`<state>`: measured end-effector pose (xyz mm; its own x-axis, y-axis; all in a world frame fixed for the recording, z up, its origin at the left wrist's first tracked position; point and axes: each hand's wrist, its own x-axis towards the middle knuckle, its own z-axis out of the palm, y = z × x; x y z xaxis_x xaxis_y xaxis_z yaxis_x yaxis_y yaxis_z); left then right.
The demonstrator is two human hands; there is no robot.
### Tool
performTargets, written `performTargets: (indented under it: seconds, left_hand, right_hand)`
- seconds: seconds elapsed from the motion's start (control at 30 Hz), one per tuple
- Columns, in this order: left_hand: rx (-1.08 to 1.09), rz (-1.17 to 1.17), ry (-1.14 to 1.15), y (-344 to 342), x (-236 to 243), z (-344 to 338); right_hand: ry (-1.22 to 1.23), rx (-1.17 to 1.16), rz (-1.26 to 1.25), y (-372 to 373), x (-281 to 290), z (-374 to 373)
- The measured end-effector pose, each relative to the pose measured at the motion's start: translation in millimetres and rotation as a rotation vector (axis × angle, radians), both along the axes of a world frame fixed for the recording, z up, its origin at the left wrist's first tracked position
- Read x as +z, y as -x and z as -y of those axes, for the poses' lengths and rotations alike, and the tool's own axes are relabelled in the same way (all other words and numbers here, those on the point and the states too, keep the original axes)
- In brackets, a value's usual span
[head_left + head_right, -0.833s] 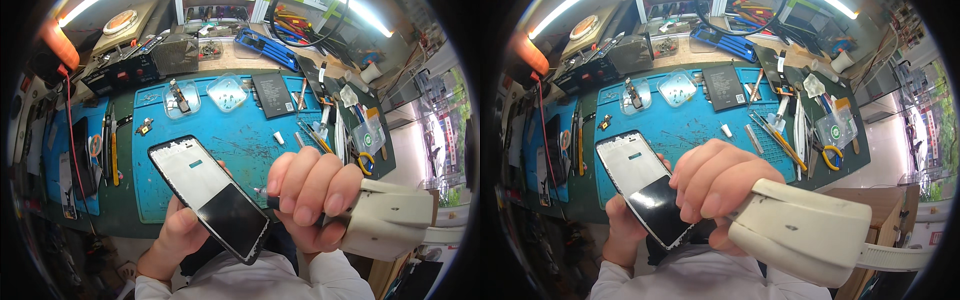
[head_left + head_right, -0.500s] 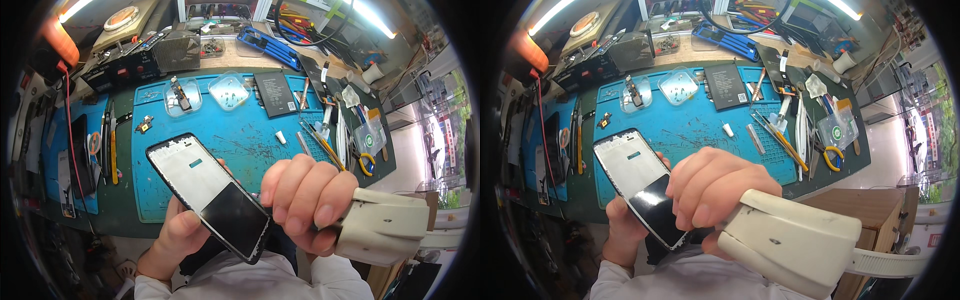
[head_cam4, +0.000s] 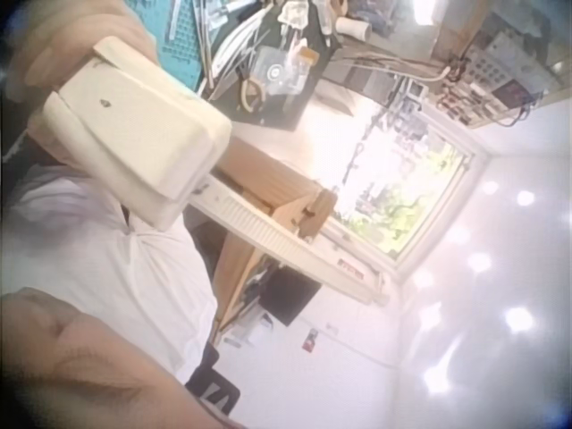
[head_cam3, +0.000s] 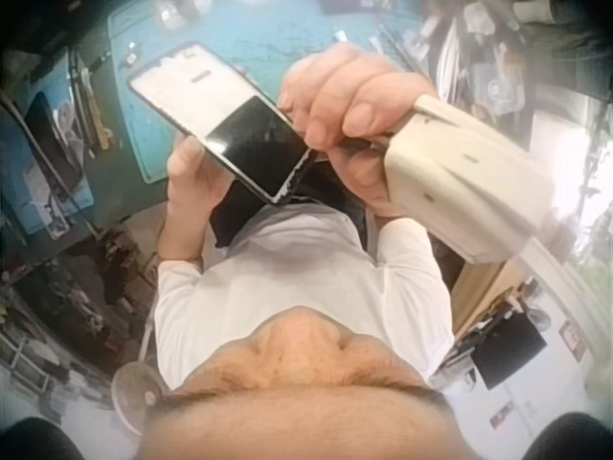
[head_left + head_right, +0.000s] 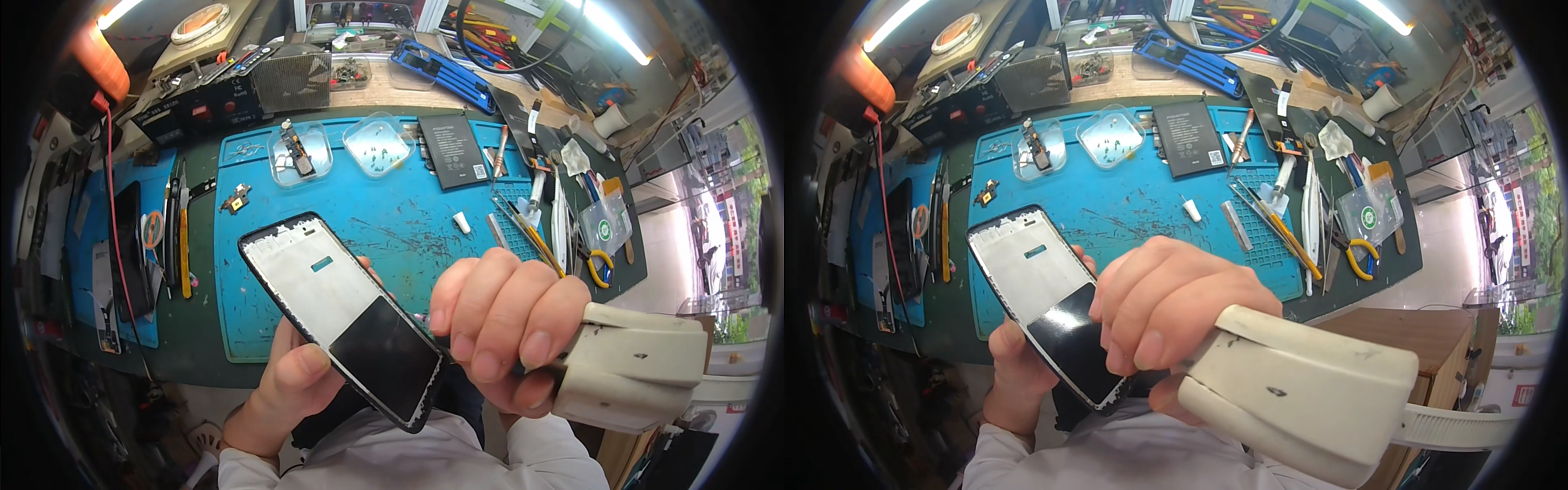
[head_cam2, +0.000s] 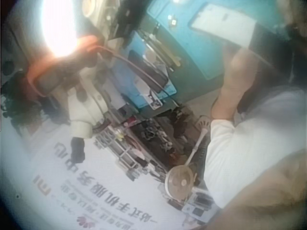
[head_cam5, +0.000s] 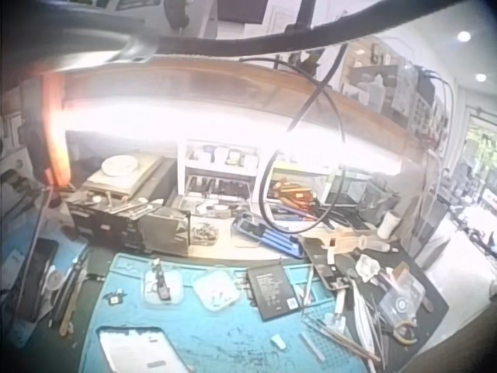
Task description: The person applies adhesive to the edges of a smartphone chassis, then aligns and attaches a new screen assembly. They wipe the exterior with a cloth, remove a protective film, and reconnect internal ribbon cables before closing the device.
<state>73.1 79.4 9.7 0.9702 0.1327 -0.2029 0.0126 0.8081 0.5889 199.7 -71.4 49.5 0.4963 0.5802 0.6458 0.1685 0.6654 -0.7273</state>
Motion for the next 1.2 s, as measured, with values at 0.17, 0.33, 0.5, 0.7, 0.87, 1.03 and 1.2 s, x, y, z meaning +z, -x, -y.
performTargets:
  seconds: [0.17,0.33,0.5,0.7,0.87,1.03,1.2]
  left_hand:
    - [-0.005,-0.005,-0.008,1.8,-1.4,-0.7]
    - [-0.018,-0.06,-0.056,1.1,3.6,-0.6]
    - [-0.009,-0.014,-0.022,0.6,-0.2,-0.6]
    - [0.008,0.011,-0.013,-0.4,0.2,0.5]
    - [0.0,-0.007,-0.011,1.1,-1.1,-0.3]
    - [-0.004,-0.017,-0.005,1.6,-1.9,-0.1]
    - [-0.009,-0.005,-0.005,1.6,-3.5,0.0]
  right_hand:
    - [0.017,-0.005,-0.016,1.8,0.9,-0.3]
    - [0.028,-0.004,-0.033,1.5,1.4,0.2]
    - [0.033,-0.016,-0.049,3.3,3.5,0.6]
    - [0.037,0.006,-0.035,0.1,3.5,0.4]
    - [0.051,0.007,-0.014,-1.0,4.0,1.5]
    - [0.038,-0.015,-0.012,0.0,2.5,-0.7]
    - [0.026,-0.04,0.013,-0.8,2.4,-1.7]
